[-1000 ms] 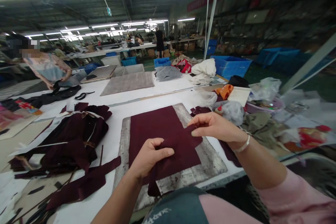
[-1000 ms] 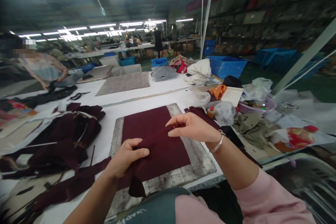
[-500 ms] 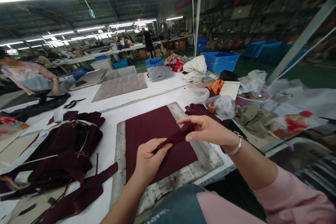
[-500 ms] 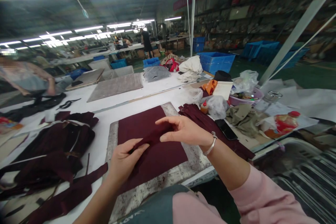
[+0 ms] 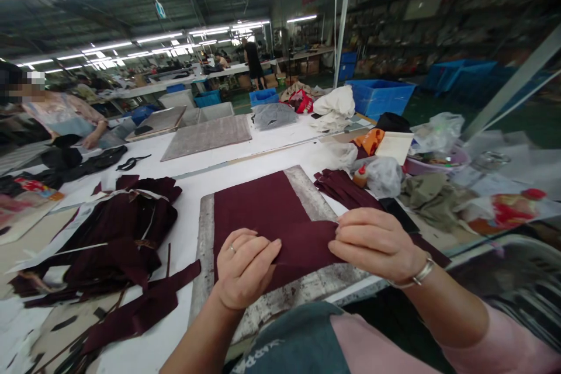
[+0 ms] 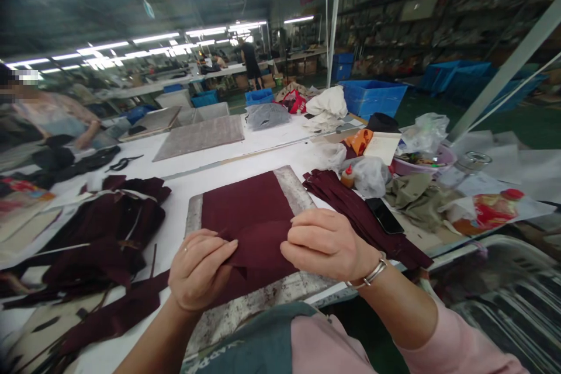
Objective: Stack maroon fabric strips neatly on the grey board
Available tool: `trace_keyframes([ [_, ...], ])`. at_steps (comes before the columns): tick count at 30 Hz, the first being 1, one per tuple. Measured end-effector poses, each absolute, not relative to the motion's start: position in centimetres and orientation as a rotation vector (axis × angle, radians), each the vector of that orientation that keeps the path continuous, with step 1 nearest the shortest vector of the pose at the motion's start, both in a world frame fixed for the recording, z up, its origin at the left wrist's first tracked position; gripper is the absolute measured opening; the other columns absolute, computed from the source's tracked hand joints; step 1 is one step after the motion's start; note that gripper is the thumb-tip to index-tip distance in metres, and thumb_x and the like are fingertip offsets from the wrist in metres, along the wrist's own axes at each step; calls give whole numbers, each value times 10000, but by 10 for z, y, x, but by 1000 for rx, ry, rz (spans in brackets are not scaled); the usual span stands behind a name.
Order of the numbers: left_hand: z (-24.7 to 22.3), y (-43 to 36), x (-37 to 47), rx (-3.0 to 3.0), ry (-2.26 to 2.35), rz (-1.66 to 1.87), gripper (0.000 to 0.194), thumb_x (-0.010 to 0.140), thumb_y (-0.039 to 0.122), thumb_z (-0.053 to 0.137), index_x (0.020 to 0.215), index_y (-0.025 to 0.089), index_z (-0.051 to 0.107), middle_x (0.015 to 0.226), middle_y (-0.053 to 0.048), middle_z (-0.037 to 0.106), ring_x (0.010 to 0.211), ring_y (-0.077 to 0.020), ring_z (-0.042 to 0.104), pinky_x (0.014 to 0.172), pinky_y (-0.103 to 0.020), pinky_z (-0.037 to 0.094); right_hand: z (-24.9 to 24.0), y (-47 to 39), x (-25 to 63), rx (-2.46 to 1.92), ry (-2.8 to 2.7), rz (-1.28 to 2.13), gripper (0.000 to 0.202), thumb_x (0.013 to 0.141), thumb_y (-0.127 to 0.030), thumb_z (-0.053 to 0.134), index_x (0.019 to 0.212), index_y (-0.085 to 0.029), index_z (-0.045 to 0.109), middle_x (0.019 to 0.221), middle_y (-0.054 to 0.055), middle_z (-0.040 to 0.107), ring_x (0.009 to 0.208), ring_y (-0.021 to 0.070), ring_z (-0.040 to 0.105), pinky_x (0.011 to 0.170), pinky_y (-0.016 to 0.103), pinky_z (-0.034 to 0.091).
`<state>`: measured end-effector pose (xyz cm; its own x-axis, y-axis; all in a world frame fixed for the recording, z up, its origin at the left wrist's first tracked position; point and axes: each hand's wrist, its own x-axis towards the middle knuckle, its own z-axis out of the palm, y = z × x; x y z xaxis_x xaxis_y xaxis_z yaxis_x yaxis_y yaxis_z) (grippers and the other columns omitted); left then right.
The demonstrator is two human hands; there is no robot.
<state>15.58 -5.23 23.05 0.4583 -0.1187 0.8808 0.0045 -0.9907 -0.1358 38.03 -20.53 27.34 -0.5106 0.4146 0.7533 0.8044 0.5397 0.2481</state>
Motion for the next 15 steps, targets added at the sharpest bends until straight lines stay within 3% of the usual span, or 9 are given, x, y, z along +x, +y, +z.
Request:
trace_keyframes([
  [6, 229, -54, 156, -2621, 52, -1559, 295, 748, 140, 595, 1034, 200, 634, 838, -54, 667, 745, -158, 605, 781, -344, 504, 263, -201, 379, -1095, -2066, -646, 330, 837, -103, 550, 1137, -226, 613, 786, 25, 602, 817, 140, 596, 759, 275, 511],
  [10, 229, -57, 161, -2927, -278, -1578, 172, 758, 179, 624, 915, 207, 688, 800, -41, 700, 725, -157, 631, 722, -279, 499, 260, -195, 378, -1211, -1941, -217, 234, 860, -133, 506, 1036, -200, 645, 946, 77, 633, 890, 154, 596, 784, 283, 490],
  [12, 228, -55, 161, -3322, -591, -1453, 85, 744, 254, 663, 789, 197, 708, 686, -25, 680, 625, -139, 605, 605, -230, 471, 261, -192, 378, -1330, -1848, 26, 155, 869, -208, 527, 955, -189, 655, 870, 59, 661, 784, 139, 605, 711, 243, 484],
  [15, 222, -49, 155, -3994, -882, -933, 177, 711, 333, 693, 665, 162, 694, 580, -9, 609, 538, -115, 527, 503, -204, 400, 261, -186, 380, -1489, -1591, 295, 197, 847, -346, 568, 823, -174, 660, 686, 17, 625, 614, 117, 547, 569, 214, 436],
])
